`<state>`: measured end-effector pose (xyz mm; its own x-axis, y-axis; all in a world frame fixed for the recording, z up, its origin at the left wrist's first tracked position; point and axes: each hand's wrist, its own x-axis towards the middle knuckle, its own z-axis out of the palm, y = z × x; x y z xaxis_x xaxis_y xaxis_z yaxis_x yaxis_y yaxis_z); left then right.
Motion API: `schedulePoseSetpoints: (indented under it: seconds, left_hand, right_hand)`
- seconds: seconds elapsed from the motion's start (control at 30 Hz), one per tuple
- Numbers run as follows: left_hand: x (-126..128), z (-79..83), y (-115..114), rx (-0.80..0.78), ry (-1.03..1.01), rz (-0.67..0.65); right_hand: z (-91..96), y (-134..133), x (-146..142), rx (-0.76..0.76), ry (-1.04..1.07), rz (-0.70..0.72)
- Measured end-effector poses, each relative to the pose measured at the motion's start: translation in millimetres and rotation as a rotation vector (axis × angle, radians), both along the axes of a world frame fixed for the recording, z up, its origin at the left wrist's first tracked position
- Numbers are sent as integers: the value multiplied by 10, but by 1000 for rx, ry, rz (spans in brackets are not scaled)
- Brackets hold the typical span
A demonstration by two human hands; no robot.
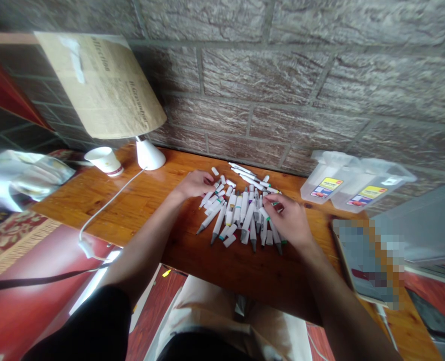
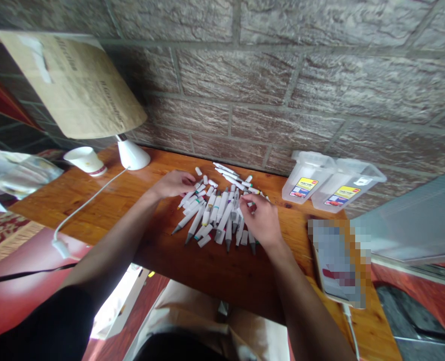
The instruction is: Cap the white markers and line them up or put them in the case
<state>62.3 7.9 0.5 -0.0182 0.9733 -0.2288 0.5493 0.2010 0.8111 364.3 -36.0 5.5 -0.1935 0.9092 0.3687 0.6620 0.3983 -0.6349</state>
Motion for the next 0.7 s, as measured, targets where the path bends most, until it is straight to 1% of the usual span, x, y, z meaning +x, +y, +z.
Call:
schedulePoseSetpoints:
  seconds: [0.13, 0.27, 0.4, 0.57, 0.7]
  left_hand:
    - [-36, 28, -9, 14, 60, -19]
    - [-130, 78, -3, 87, 250, -24]
    - [-212, 65, 20, 133, 372, 13]
    - [-238, 8, 36, 157, 404, 16]
    - [-255, -9, 43, 185, 389, 0]
  right_hand:
    - [-1, 1, -3, 4, -11, 1]
    - [-1, 1, -2, 4, -3, -6]
    - [-3, 3, 4, 10, -2, -5]
    - [-13, 12, 13, -1, -23, -27]
    - [-18, 13, 10, -4, -22, -21]
